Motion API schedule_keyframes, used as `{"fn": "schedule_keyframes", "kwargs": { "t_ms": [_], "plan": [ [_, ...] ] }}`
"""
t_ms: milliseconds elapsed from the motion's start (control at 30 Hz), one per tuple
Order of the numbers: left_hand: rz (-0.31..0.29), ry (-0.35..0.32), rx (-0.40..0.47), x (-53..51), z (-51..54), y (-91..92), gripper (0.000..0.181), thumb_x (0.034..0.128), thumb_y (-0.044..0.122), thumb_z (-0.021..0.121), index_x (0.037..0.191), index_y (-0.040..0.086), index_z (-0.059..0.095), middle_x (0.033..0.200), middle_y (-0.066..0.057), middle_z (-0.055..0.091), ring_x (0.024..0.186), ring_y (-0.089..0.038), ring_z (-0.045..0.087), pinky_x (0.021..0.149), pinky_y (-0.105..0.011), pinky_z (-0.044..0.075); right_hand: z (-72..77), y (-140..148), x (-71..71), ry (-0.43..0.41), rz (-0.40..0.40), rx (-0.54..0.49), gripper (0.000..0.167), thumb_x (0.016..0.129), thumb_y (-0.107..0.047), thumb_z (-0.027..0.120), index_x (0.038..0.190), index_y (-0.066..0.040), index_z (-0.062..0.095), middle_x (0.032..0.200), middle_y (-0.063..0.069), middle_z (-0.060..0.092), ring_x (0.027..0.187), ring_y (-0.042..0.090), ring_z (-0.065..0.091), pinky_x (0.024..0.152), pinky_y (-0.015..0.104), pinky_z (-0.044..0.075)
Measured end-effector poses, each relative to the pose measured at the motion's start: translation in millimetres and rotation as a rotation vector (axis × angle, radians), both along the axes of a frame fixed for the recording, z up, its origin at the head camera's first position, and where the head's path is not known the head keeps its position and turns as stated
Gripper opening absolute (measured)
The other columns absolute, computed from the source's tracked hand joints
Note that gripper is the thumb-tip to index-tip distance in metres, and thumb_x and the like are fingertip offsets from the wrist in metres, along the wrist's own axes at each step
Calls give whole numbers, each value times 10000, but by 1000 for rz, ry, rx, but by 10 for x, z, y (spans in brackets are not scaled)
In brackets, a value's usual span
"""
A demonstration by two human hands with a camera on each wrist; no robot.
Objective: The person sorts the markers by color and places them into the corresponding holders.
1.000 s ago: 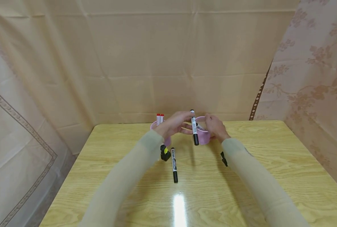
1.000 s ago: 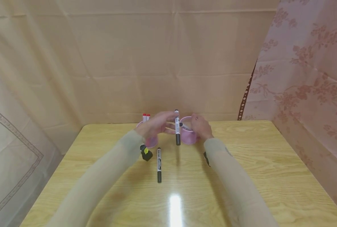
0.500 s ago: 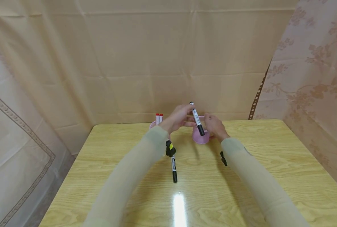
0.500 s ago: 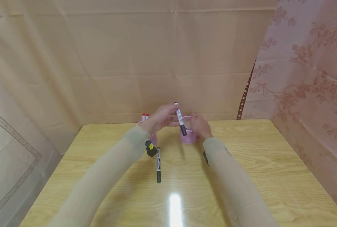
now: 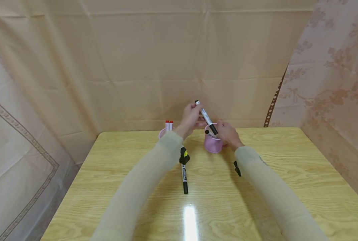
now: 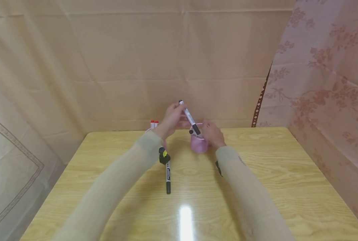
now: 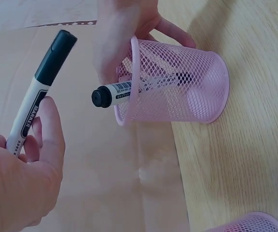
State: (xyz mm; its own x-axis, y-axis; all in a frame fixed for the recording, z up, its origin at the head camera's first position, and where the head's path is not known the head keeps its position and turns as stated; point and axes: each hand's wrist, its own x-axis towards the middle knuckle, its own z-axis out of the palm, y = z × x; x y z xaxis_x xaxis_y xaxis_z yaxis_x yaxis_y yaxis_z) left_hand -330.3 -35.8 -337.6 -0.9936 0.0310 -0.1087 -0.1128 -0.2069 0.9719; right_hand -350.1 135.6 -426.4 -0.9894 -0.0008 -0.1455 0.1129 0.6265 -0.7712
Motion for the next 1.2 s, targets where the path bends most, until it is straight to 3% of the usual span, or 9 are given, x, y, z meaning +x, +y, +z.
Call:
{"fn": "schedule_keyframes", "kwargs": {
  "t_ms": [133, 267, 300, 567, 700, 867, 1000, 1200],
  "plan": [
    [26, 53, 6, -3, -21, 26, 301, 1021, 211, 595, 1256, 45, 505, 872, -55, 565, 732, -217, 594, 723, -413, 622, -17, 6, 1, 14, 6, 11, 723, 1049, -575, 143, 1427, -66, 492, 1281, 253, 586, 1065, 476, 559, 645, 497, 609],
    [37, 88, 4, -9, -39, 49, 282, 1021, 201, 604, 1237, 45, 511, 895, -52, 556, 760, -245, 597, 901, -556, 555, -20, 14, -1, 15, 6, 16, 711, 1050, -564, 143, 1390, -57, 508, 1261, 245, 599, 1050, 471, 566, 655, 507, 609],
    [44, 96, 1, -11, -44, 52, 287, 1022, 200, 607, 1243, 47, 509, 906, -52, 555, 773, -259, 599, 894, -553, 558, -23, 16, -5, 14, 6, 17, 705, 1051, -556, 146, 1395, -55, 505, 1285, 253, 582, 1053, 474, 563, 654, 508, 609],
    [86, 190, -69, -28, -76, 60, 295, 1061, 163, 554, 1308, 21, 475, 984, -71, 553, 773, -258, 608, 819, -504, 592, -20, 22, -10, 2, 4, 1, 675, 1058, -511, 171, 1487, -70, 450, 1425, 276, 476, 1062, 488, 556, 655, 515, 608],
    [77, 251, -193, -26, -92, 48, 291, 1069, 148, 535, 1321, 16, 473, 1026, -90, 565, 794, -283, 630, 797, -488, 601, -21, 22, -14, -2, 16, 9, 695, 1061, -528, 156, 1519, -74, 415, 1480, 291, 429, 1096, 506, 547, 645, 499, 611],
    [57, 339, -343, -34, -131, 33, 295, 1072, 186, 539, 1326, 49, 478, 1095, -107, 585, 914, -414, 647, 674, -314, 596, -12, 17, -6, -4, 21, -8, 711, 1057, -540, 154, 1526, -70, 409, 1505, 288, 405, 1139, 514, 525, 647, 501, 610],
    [73, 398, -347, -47, -156, 28, 284, 1069, 149, 537, 1315, 18, 482, 1101, -137, 594, 942, -463, 627, 614, -250, 558, -5, 4, -2, -1, 9, -15, 678, 1062, -509, 177, 1516, -69, 422, 1487, 280, 426, 1115, 501, 533, 647, 501, 610],
    [63, 424, -410, -48, -196, 6, 259, 1069, 131, 528, 1298, 12, 496, 1085, -126, 598, 906, -369, 627, 637, -281, 558, 11, 0, 19, -2, 3, -16, 682, 1060, -500, 175, 1534, -61, 395, 1500, 284, 413, 1134, 499, 518, 647, 489, 611]
  ]
}}
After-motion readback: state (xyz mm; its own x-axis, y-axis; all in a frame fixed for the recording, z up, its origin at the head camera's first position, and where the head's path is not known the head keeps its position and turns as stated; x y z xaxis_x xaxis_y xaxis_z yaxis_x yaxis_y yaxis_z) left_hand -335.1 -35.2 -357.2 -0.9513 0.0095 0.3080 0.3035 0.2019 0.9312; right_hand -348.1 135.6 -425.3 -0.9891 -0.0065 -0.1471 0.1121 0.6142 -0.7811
